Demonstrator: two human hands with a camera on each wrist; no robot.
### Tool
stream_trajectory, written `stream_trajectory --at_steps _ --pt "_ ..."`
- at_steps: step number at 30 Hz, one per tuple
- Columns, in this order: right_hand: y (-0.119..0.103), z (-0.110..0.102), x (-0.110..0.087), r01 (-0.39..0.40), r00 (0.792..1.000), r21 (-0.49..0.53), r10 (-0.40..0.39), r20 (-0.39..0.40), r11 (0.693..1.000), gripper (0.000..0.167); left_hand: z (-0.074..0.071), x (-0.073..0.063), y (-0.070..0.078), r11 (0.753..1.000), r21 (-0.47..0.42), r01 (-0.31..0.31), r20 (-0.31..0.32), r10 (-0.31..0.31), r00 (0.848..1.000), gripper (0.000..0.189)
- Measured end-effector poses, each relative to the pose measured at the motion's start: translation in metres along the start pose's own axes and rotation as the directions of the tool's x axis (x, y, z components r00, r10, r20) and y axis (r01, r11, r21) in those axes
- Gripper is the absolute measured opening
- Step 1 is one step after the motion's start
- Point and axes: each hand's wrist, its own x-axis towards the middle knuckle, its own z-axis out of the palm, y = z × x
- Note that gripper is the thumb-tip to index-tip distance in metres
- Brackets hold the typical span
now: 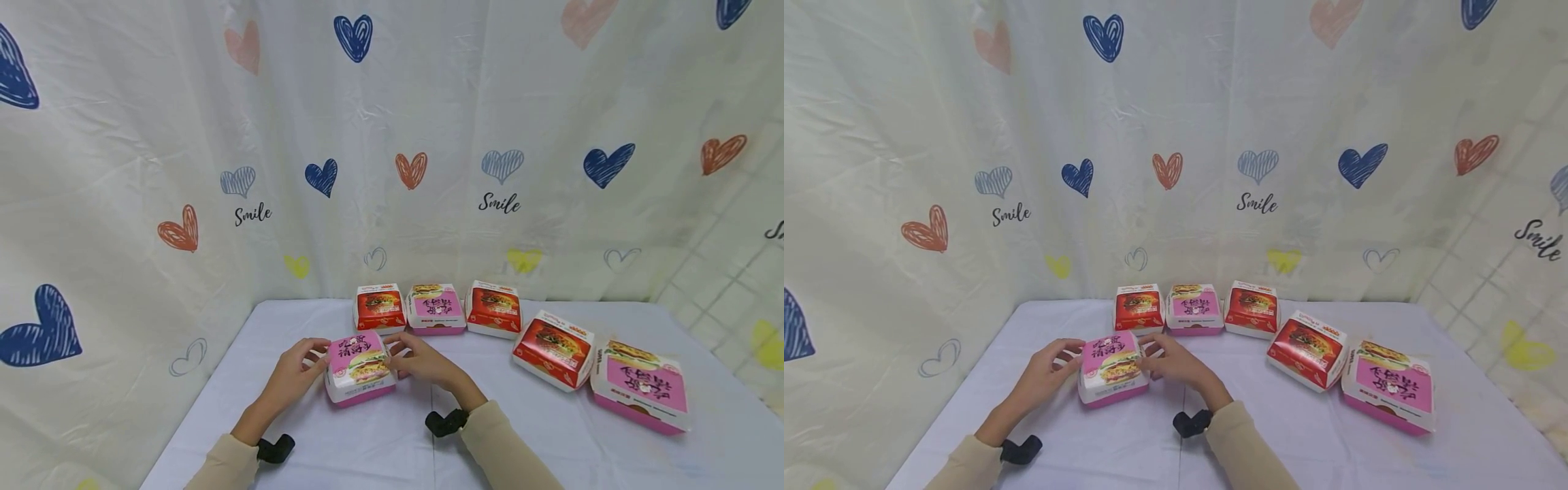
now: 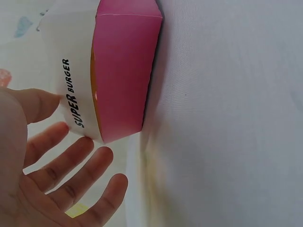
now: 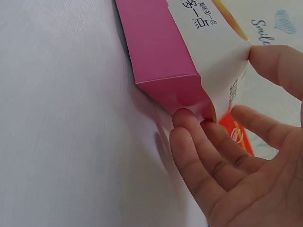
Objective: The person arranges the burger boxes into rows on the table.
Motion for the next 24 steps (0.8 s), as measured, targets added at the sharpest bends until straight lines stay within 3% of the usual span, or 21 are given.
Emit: stream_trajectory --at_steps 6,14,24 --pt "0.0016 -0.0006 -0.001 0.01 1.0 -0.004 -0.01 0.021 1.0 0.054 0.0003 -0.0003 -0.0011 0.999 -0.024 0.023 0.037 -0.022 0.999 0.041" --pt "0.0027 -0.0012 -0.0009 -0.002 0.999 -0.031 0.003 0.032 1.0 0.058 -0.002 -0.0013 0.001 0.996 -0.066 0.067 0.135 -0.058 0.989 0.064" --pt "0.0018 -0.0027 -0.0009 -0.017 0.999 -0.082 0.019 0.028 0.996 0.066 -0.0019 -0.0006 0.0014 0.995 -0.077 0.06 0.189 -0.045 0.981 0.075"
